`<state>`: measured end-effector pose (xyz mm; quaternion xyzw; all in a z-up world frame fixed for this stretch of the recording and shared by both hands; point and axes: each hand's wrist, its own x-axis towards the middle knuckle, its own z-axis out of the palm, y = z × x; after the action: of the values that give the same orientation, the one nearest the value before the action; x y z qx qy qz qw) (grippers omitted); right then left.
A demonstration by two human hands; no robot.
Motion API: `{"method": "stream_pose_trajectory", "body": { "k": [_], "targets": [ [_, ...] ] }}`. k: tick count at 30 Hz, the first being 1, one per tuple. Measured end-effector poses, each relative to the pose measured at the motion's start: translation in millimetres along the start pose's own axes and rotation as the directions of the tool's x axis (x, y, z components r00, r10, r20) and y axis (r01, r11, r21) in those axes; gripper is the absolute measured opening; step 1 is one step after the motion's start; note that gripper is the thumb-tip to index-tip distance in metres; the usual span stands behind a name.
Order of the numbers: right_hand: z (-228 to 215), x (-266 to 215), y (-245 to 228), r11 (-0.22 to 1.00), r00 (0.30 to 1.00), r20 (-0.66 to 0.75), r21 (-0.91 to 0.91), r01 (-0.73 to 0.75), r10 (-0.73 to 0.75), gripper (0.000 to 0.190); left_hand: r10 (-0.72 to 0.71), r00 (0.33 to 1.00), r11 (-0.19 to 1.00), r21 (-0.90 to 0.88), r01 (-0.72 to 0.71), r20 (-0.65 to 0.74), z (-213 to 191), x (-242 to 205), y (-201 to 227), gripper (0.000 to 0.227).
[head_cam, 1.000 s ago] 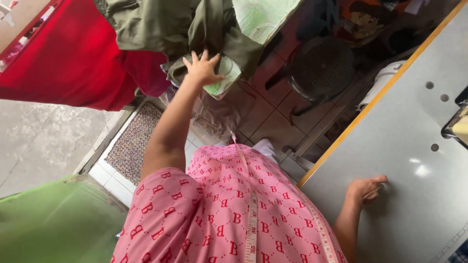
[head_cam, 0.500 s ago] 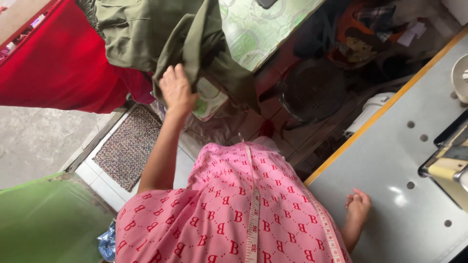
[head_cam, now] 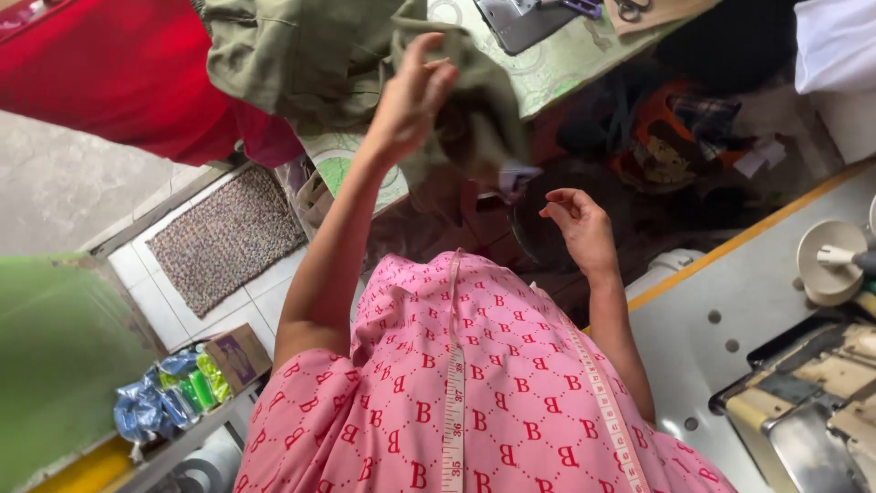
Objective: Measuring the dimensions of a pair of green pants using a measuring tape on a sewing table.
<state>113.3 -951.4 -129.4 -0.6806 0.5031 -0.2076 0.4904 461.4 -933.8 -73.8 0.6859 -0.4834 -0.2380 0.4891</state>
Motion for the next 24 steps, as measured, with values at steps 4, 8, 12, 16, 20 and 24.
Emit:
{"method": "stream_pose_trajectory", "body": {
  "k": [4,8,12,16,20,24],
  "targets": [
    [-18.7,10.1,71.1,0.976,0.992,-0.019,-0.179,-0.127,0.126,0.017,0.123,0.959,0.985,0.087,-0.149,0.255,8.2,-18.2,5.9,0.055],
    [-37.0,9.2,122.3,0.953,0.957,-0.008,-0.097,-0.288,0.289,0.017,0.104,0.966,0.956,0.245,-0.164,0.238,31.5,-46.5,-95.7,0.041],
    [-34.6,41.6,131.9,0.912,0.942,0.075,0.236,-0.335,0.327,0.022,-0.036,0.979,0.923,0.383,-0.045,0.201,62.6,-54.3,-152.8,0.029],
    [-5.6,105.8,160.8,0.918,0.949,0.116,0.243,-0.313,0.292,0.023,0.181,0.966,0.8,0.543,-0.255,0.185,93.1,-24.6,-133.4,0.046],
    [10.8,106.2,73.6,0.984,0.98,0.156,0.107,-0.145,0.127,0.018,0.246,0.935,0.523,0.777,-0.35,0.256,119.9,13.5,-139.8,0.051],
    [31.5,110.8,64.0,0.984,0.962,0.221,0.043,-0.176,0.162,0.017,0.378,0.863,0.418,0.769,-0.483,0.336,127.5,40.9,-167.1,0.003]
  ]
}}
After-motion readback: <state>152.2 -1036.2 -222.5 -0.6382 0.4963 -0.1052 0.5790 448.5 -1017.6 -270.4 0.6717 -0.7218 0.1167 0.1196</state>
